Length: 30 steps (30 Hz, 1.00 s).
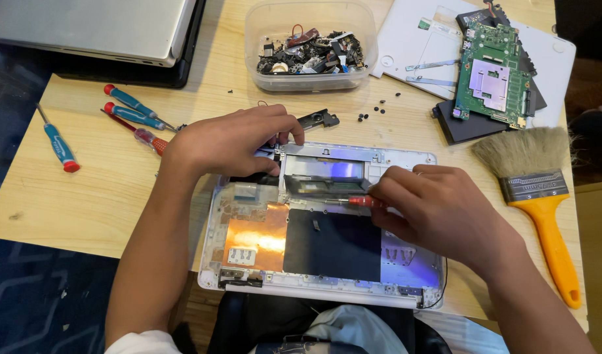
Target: The person uses a screwdriver to remove screws from a laptop motherboard and lifts it out of the chassis. They then proceed to unscrew and remove a metal bracket and a small circuit board from the laptop's interior, placing the removed components on the table.
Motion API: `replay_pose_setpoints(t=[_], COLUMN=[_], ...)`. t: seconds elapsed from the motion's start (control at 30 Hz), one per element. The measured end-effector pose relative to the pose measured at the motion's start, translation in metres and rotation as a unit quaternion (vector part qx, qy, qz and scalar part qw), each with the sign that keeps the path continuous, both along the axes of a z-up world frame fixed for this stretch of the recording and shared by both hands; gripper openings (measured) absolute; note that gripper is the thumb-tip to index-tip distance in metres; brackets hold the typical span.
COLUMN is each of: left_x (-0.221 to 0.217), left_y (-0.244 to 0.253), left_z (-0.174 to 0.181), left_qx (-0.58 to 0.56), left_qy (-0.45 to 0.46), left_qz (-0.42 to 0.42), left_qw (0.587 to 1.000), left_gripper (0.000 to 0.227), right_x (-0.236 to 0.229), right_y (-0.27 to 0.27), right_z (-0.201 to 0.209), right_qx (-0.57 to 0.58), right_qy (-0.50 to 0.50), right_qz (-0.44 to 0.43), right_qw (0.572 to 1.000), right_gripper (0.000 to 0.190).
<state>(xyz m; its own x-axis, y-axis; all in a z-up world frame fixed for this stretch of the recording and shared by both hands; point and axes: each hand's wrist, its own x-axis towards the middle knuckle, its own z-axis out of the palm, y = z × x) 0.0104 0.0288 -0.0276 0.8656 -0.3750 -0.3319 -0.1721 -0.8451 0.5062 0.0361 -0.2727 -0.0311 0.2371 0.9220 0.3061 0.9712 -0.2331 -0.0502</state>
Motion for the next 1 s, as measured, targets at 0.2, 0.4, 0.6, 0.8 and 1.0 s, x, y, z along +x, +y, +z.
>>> replay_pose_setpoints(t=[0.2, 0.4, 0.6, 0.8, 1.0], left_x=[0.001, 0.000, 0.000, 0.000, 0.000], left_y=[0.002, -0.003, -0.003, -0.004, -0.006], left_z=[-0.003, 0.007, 0.005, 0.006, 0.007], left_qx=[-0.006, 0.023, 0.027, 0.037, 0.045], left_qy=[-0.008, 0.025, 0.018, 0.020, 0.029], left_qz=[-0.011, 0.009, 0.007, 0.011, 0.020], left_qw=[1.000, 0.999, 0.999, 0.999, 0.998], left_gripper=[0.044, 0.044, 0.045, 0.042, 0.042], right_x=[0.024, 0.048, 0.068, 0.084, 0.100], right_y=[-0.010, -0.025, -0.033, -0.045, -0.063], right_z=[-0.003, -0.012, -0.022, -0.027, -0.028], right_qx=[0.106, 0.160, 0.188, 0.238, 0.241], right_qy=[0.048, 0.004, -0.042, -0.068, -0.153], right_qz=[-0.032, -0.127, -0.198, -0.252, -0.295], right_qw=[0.993, 0.979, 0.961, 0.935, 0.912], right_gripper=[0.010, 0.013, 0.012, 0.014, 0.016])
